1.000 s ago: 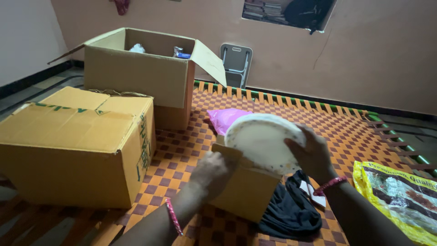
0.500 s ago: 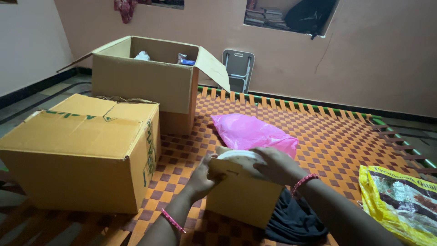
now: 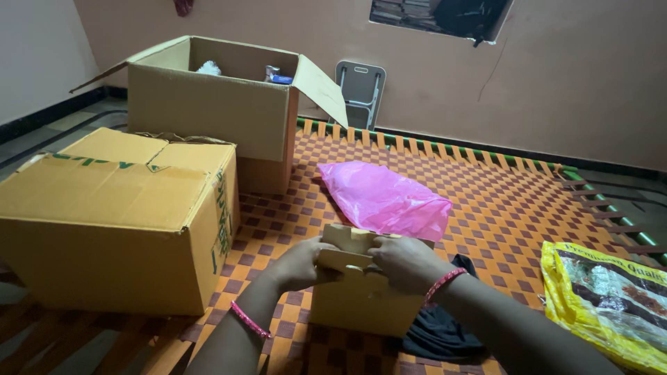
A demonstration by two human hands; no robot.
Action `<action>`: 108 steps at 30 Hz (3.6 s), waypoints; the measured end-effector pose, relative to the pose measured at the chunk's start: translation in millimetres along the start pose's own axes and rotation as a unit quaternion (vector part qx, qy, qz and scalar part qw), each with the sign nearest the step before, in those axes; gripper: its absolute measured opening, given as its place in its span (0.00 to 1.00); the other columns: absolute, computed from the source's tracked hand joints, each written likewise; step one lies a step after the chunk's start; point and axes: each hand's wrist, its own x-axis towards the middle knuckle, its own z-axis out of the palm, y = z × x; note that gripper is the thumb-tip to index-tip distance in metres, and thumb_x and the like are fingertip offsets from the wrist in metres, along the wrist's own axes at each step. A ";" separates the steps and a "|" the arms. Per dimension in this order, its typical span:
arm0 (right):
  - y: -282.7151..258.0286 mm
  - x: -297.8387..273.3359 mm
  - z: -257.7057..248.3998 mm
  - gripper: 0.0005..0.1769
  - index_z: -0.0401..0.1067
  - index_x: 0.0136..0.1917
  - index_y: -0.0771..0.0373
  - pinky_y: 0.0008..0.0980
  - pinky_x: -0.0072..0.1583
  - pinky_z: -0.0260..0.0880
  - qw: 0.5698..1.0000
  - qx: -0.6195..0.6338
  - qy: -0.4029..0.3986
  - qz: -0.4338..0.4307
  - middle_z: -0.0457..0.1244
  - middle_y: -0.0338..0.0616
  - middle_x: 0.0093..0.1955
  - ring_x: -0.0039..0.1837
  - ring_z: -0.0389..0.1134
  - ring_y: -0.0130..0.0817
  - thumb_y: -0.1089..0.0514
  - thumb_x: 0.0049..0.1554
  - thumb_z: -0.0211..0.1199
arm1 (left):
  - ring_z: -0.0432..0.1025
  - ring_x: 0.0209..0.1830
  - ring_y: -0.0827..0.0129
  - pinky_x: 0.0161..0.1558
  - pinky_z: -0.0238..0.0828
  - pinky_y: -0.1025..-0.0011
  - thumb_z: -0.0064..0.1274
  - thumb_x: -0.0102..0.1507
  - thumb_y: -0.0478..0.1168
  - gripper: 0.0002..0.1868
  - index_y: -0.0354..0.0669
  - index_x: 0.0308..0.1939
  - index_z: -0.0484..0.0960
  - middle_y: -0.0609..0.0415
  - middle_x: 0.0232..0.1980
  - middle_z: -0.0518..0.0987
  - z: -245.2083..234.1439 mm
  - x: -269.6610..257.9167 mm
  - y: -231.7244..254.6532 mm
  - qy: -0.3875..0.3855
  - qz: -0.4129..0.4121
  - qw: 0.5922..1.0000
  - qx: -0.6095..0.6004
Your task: The person unpacks various items from a cardboard box onto a woven cot, including containers, a tray, and plates. They then wipe the plates with a dark cloth and place them into a smaller box.
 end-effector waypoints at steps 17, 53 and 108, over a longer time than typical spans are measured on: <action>74.0 -58.0 -7.6 0.43 0.69 0.72 0.58 0.46 0.68 0.61 0.960 0.183 0.179 -0.113 0.48 0.52 0.82 0.77 0.54 0.58 0.52 0.46 0.82 | 0.71 0.68 0.59 0.66 0.69 0.63 0.58 0.60 0.59 0.43 0.61 0.79 0.62 0.49 0.68 0.74 10.9 16.5 -3.5 0.074 0.023 0.987 -0.138; 92.1 -29.0 21.6 0.42 0.63 0.74 0.58 0.41 0.65 0.72 0.871 0.422 -0.010 0.251 0.69 0.54 0.63 0.65 0.70 0.44 0.39 0.53 0.67 | 0.68 0.60 0.57 0.60 0.63 0.53 0.58 0.53 0.73 0.44 0.48 0.62 0.72 0.52 0.58 0.76 28.5 40.2 61.0 0.148 0.003 0.933 0.329; 97.4 -47.3 60.9 0.51 0.52 0.78 0.54 0.44 0.72 0.66 0.756 0.643 0.030 0.117 0.60 0.51 0.73 0.75 0.60 0.46 0.55 0.47 0.74 | 0.67 0.63 0.56 0.63 0.68 0.58 0.63 0.59 0.54 0.40 0.67 0.74 0.65 0.54 0.64 0.72 10.8 26.9 40.4 0.089 0.071 0.957 0.267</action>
